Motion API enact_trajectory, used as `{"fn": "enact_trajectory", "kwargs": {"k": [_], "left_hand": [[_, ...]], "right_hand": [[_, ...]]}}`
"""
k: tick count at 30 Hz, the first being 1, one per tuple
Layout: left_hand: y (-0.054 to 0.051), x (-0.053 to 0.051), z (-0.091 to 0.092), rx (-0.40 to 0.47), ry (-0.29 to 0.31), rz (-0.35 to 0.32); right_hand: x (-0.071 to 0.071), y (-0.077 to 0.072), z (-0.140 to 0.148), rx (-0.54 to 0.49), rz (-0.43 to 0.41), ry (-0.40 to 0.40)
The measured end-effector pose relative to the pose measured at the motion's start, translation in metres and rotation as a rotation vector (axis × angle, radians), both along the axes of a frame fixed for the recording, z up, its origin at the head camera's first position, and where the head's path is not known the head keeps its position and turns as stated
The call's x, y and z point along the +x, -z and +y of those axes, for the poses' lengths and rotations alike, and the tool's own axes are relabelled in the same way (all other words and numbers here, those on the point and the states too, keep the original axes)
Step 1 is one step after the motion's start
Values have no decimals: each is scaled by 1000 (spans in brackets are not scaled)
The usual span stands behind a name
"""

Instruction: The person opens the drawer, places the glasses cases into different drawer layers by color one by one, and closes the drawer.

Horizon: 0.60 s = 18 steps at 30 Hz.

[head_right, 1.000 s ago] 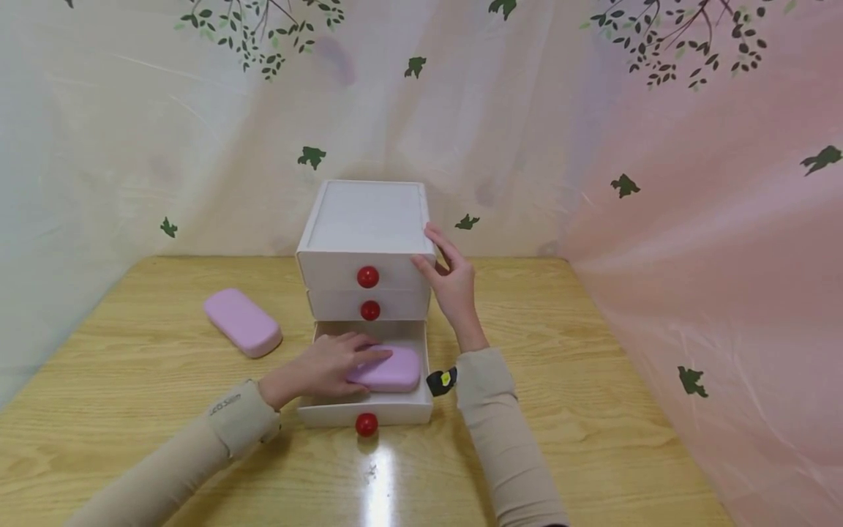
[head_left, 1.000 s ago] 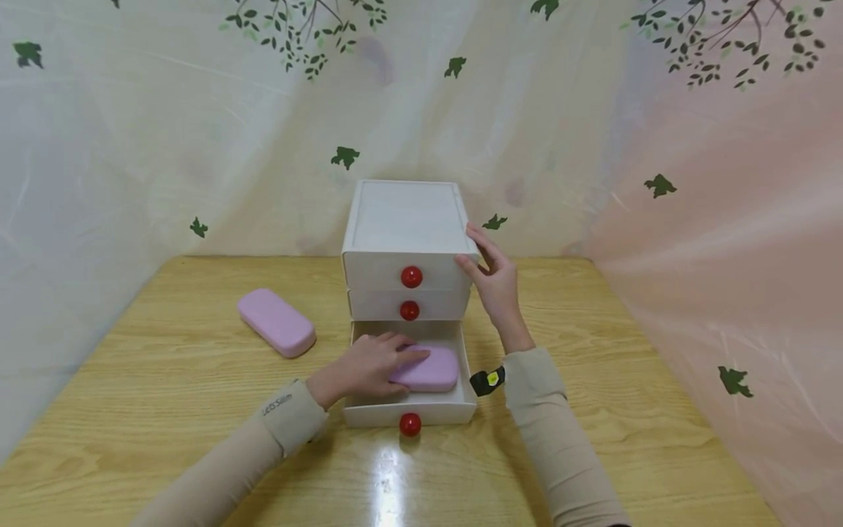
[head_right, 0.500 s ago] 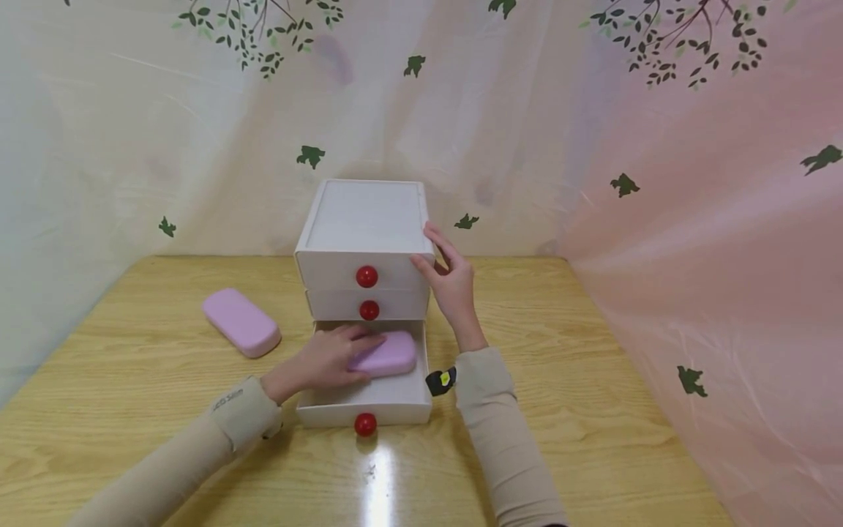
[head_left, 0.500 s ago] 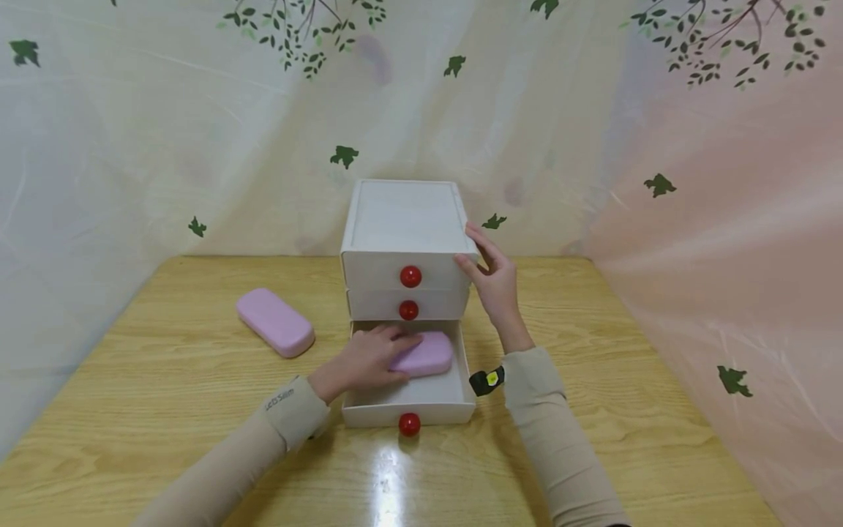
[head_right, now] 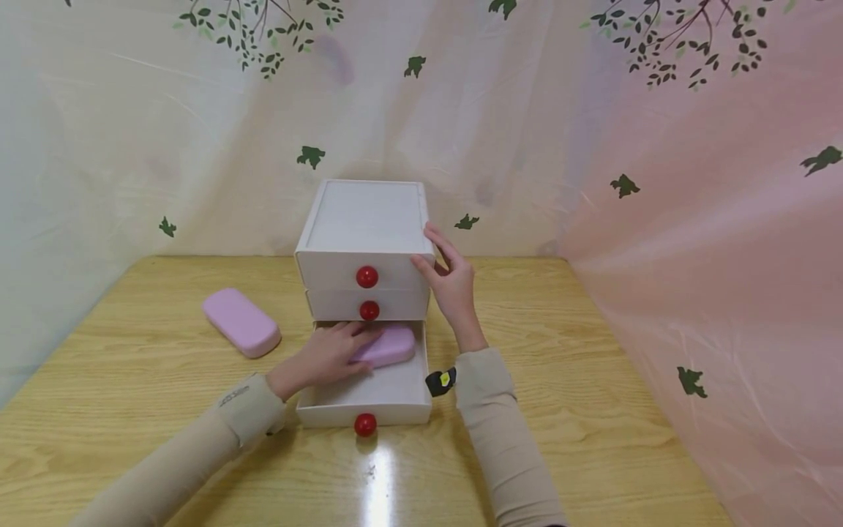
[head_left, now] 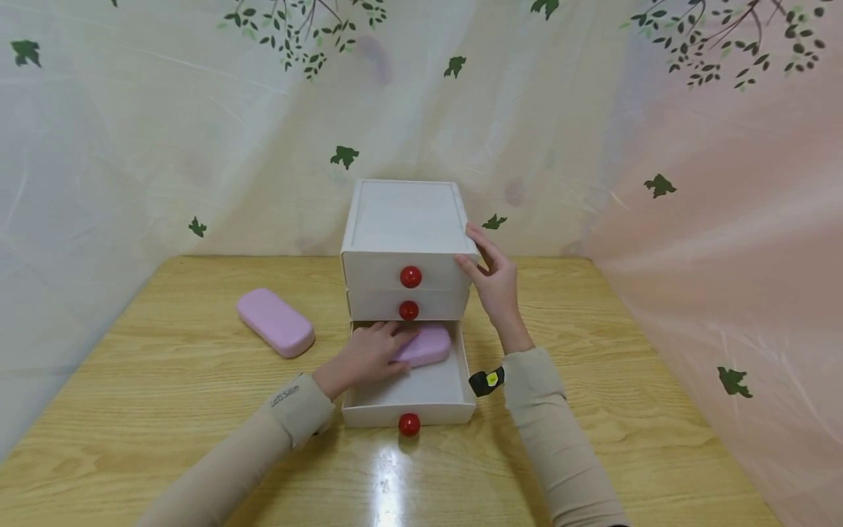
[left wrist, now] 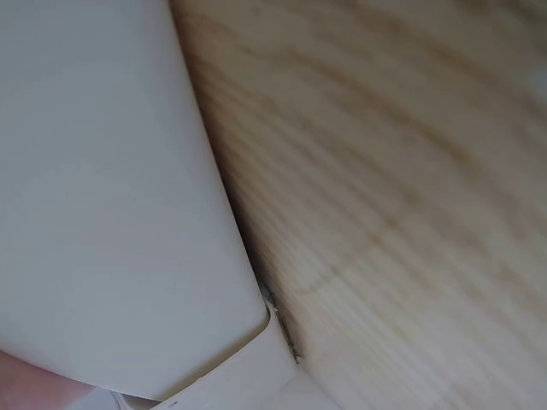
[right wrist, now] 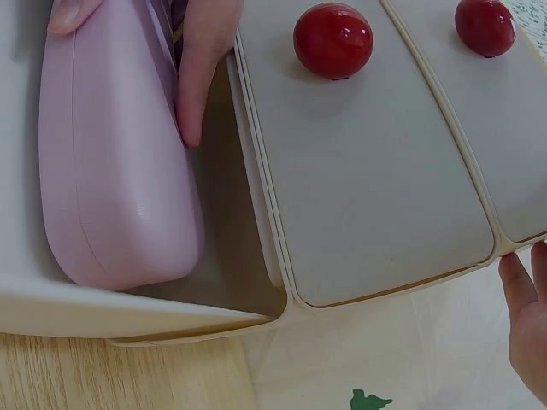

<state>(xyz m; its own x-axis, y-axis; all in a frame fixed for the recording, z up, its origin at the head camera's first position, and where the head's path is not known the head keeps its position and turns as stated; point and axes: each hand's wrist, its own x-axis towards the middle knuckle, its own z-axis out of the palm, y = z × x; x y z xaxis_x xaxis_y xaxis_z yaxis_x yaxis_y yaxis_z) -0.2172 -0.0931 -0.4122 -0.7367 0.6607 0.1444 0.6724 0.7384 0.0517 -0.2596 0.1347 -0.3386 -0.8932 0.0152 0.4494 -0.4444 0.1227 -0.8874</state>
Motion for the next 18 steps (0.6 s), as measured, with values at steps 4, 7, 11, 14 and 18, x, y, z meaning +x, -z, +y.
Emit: {"fn": "enact_trajectory", "kwargs": {"k": [4,7,11,14,18], "left_hand": [[0,0,1,-18,-5,20],[0,-1,2,-35,-12,29],[2,-2,3,-53,-26,38],[3,-3,4,-62,-45,31],[4,-4,6,-77,-74,18]], "right_hand": [[0,0,0,-4,3,-3],[0,-1,0,-9,5,-7],[-1,-1,0,-10,6,-10],[-1,0,0,-12,7,-12],[-2,0,0,-13,7,-12]]}}
